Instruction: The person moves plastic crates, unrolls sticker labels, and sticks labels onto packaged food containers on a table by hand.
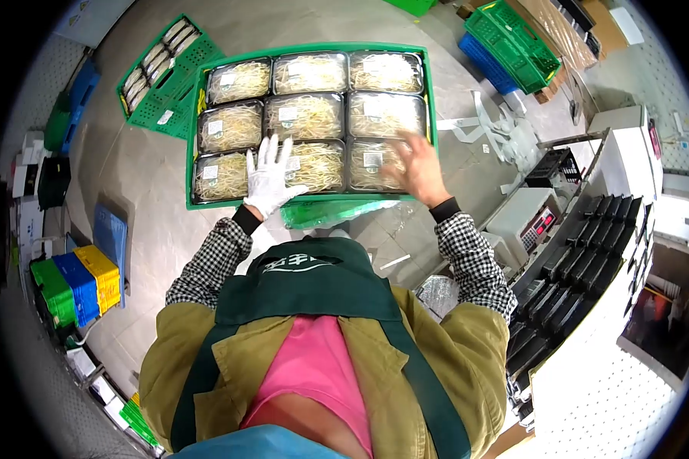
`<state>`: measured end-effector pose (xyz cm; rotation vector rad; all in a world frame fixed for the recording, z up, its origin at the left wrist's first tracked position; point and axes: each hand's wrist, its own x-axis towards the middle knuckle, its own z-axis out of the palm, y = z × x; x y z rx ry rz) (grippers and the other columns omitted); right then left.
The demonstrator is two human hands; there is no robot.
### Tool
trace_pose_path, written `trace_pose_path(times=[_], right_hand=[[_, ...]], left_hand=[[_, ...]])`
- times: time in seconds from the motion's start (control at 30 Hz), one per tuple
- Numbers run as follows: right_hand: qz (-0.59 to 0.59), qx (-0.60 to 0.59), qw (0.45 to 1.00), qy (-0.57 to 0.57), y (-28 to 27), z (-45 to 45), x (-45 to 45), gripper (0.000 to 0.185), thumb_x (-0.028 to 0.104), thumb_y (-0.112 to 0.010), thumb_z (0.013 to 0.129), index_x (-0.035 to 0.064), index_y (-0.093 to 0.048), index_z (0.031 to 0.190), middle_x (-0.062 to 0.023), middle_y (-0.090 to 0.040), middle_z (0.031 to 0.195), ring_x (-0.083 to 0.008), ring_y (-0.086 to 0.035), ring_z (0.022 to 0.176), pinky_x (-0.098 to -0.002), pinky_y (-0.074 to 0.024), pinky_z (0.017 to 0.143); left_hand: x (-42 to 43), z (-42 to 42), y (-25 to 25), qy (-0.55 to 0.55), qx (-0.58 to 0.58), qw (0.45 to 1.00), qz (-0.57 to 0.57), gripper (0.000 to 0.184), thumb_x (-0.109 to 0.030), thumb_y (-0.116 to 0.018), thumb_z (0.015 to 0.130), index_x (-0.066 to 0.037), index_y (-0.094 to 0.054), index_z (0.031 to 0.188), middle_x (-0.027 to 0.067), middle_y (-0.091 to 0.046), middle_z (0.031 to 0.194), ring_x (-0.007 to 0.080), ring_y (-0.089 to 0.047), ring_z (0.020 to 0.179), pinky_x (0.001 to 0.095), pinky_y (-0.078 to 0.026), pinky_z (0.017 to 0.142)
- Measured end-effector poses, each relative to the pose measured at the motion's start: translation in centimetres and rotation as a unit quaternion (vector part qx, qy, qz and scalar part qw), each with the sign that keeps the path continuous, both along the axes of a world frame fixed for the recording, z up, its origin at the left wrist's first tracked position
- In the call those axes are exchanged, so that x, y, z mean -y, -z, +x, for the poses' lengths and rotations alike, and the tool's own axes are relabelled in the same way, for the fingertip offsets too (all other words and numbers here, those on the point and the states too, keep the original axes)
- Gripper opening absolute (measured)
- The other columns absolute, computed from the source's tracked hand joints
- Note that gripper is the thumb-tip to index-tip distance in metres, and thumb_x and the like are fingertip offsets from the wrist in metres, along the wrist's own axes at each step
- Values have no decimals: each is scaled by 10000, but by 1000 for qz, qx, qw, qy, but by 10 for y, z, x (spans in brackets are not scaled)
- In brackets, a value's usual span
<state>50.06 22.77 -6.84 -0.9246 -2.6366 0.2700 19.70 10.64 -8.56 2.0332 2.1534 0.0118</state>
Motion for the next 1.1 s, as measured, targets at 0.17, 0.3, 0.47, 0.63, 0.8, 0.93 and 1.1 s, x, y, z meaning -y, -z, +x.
trace_pose_path(times=[0.17,0.3,0.47,0.63,0.8,0.93,1.1], right_hand=[[-108,-84,990,45,30,5,-23,435,211,-698,756,47,-560,1135,-151,-570,1126,-345,-548,984,-409,-435,871],[-31,-57,966,251,65,27,-99,351,211,-605,846,-39,-543,1084,-235,-573,1050,-366,-556,936,-433,-444,813],[-98,28,950,297,141,43,-136,458,382,-468,926,-46,-554,1063,-318,-570,875,-457,-552,815,-495,-434,694],[-127,78,931,333,110,34,-135,548,458,-421,932,-57,-575,1040,-303,-597,838,-420,-580,758,-466,-442,636],[-75,-6,911,405,31,13,-111,579,460,-482,911,-83,-600,747,-221,-557,589,-302,-537,542,-455,-398,540],[-108,73,903,410,-51,-53,-25,536,396,-528,914,-25,-457,589,-40,-366,493,-169,-302,464,-390,-251,457],[-101,139,892,418,-68,-150,4,495,404,-550,877,-64,-617,733,-184,-567,570,-264,-581,535,-430,-403,529]], left_hand=[[3,-72,-9,-54,112,973,192,823,-428,-686,731,-60,-344,1383,207,-368,1390,360,-309,1308,427,-223,1088],[-4,-199,33,-347,-4,922,173,741,-364,-618,807,-28,-301,1386,295,-409,1320,414,-437,1188,439,-362,993],[-24,-269,90,-302,168,930,127,432,-373,-596,775,-29,-616,1035,215,-610,1041,373,-559,995,441,-440,868],[-33,-264,75,-351,334,869,104,488,-411,-531,841,26,-548,1056,271,-610,965,424,-574,938,447,-457,813],[-13,-316,70,-282,524,804,-5,498,-504,-537,865,-19,-597,955,96,-601,660,200,-570,539,339,-463,525],[36,-359,62,-207,428,867,148,473,-445,-634,831,16,-622,933,121,-606,661,218,-567,545,350,-457,547],[43,-477,69,-238,424,869,91,405,-369,-629,822,18,-623,941,218,-615,741,360,-607,722,401,-462,656]])
